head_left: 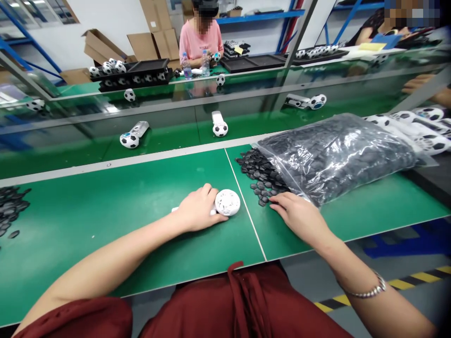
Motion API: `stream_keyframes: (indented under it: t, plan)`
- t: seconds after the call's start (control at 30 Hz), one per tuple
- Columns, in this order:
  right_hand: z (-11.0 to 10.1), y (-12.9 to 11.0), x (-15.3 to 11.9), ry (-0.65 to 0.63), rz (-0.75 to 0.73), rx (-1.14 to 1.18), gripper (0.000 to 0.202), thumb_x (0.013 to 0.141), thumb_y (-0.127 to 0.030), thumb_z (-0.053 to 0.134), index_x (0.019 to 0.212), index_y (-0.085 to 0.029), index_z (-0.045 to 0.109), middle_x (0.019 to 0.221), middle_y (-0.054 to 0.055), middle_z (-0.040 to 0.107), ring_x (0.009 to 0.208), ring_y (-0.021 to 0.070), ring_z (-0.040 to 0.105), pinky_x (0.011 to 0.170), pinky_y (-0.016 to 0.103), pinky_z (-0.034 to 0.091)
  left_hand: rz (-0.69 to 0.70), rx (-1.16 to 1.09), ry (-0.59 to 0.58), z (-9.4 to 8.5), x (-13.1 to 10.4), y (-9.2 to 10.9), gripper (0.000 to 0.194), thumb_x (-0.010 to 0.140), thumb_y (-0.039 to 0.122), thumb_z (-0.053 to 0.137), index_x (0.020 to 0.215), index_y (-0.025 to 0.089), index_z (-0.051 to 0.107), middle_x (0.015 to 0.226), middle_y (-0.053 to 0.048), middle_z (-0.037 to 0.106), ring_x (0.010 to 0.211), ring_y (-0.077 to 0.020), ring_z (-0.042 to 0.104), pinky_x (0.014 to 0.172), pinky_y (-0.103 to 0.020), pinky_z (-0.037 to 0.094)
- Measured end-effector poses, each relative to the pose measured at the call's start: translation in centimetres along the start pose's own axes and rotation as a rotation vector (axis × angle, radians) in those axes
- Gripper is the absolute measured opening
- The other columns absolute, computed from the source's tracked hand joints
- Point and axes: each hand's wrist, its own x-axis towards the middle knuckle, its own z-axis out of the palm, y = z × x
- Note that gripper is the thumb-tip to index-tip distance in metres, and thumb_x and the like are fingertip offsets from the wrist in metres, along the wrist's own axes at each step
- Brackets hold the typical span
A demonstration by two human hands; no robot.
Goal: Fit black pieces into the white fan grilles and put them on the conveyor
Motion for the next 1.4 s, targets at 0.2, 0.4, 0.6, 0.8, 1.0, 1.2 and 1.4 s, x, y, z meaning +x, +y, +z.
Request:
stream_keyframes:
  t: [0.2, 0.4, 0.6, 0.8, 1.0, 1.2, 1.4]
  plan:
    - [-0.7, 0.1, 0.0, -0.098, 0.000, -0.091, 0.023, 0.087, -0.021, 0.046, 0.104, -0.016, 0.061, 0.097, 0.007, 0.062, 0.084, 0.0224, 0.060, 0.071, 0.035, 0.049, 0.236, -0.172, -0.022, -0.8, -0.1, -0.6, 0.071, 0.081, 0.045, 0.052, 0.139, 0.029, 0.015, 0.137, -0.009, 0.031, 0.122, -0.0251, 0.037, 0.098, -0.038, 0.036]
    - [-0.7, 1.6, 0.9, -0.229, 0.104, 0.056, 0.014, 0.083, -0.024, 0.052, 0.095, -0.020, 0.059, 0.097, 0.005, 0.058, 0.080, 0.0190, 0.059, 0.070, 0.033, 0.048, 0.088, -0.173, -0.032, -0.8, -0.4, 0.7, 0.066, 0.083, 0.047, 0.048, 0.138, 0.028, 0.018, 0.102, -0.007, 0.049, 0.095, -0.0229, 0.051, 0.084, -0.037, 0.042]
    - [-0.9, 2.1, 0.8, -0.192, 0.087, 0.189, 0.007, 0.078, -0.023, 0.053, 0.082, -0.019, 0.058, 0.082, 0.005, 0.055, 0.073, 0.0171, 0.056, 0.069, 0.031, 0.047, 0.047, -0.164, -0.001, -0.3, -0.8, 1.2, 0.065, 0.083, 0.047, 0.048, 0.139, 0.030, 0.018, 0.103, -0.007, 0.049, 0.095, -0.0230, 0.050, 0.084, -0.037, 0.042]
    - [-1.6, 0.4, 0.3, -0.115, 0.057, 0.405, 0.015, 0.081, -0.034, 0.052, 0.085, -0.022, 0.060, 0.078, 0.002, 0.060, 0.064, 0.0154, 0.055, 0.060, 0.029, 0.047, 0.066, -0.239, 0.016, -0.4, -0.6, 0.7, 0.067, 0.081, 0.039, 0.054, 0.138, 0.033, 0.019, 0.119, -0.005, 0.045, 0.107, -0.0230, 0.047, 0.090, -0.038, 0.038]
    - [-2.1, -3.8, 1.1, -0.143, -0.085, 0.600, 0.019, 0.088, -0.028, 0.045, 0.095, -0.023, 0.062, 0.091, 0.002, 0.062, 0.070, 0.0126, 0.059, 0.068, 0.026, 0.049, 0.021, -0.244, 0.009, -0.6, -0.5, 1.1, 0.068, 0.078, 0.041, 0.056, 0.136, 0.029, 0.023, 0.107, -0.006, 0.047, 0.096, -0.0224, 0.052, 0.083, -0.035, 0.044]
    - [-2.0, -6.0, 1.6, -0.109, -0.077, 0.695, 0.011, 0.086, -0.025, 0.050, 0.093, -0.021, 0.057, 0.086, 0.000, 0.065, 0.075, 0.0124, 0.061, 0.070, 0.024, 0.049, -0.030, -0.266, 0.047, -0.2, -0.8, 1.6, 0.066, 0.079, 0.042, 0.055, 0.135, 0.027, 0.023, 0.114, -0.007, 0.045, 0.099, -0.0235, 0.052, 0.085, -0.038, 0.045]
    - [-2.2, -6.0, 1.8, -0.070, -0.187, 0.588, 0.020, 0.089, -0.022, 0.043, 0.101, -0.021, 0.059, 0.094, 0.003, 0.065, 0.078, 0.0140, 0.062, 0.073, 0.027, 0.051, -0.014, -0.247, 0.067, 0.1, -0.7, 1.4, 0.067, 0.079, 0.044, 0.053, 0.136, 0.027, 0.022, 0.112, -0.007, 0.046, 0.098, -0.0239, 0.053, 0.083, -0.038, 0.046]
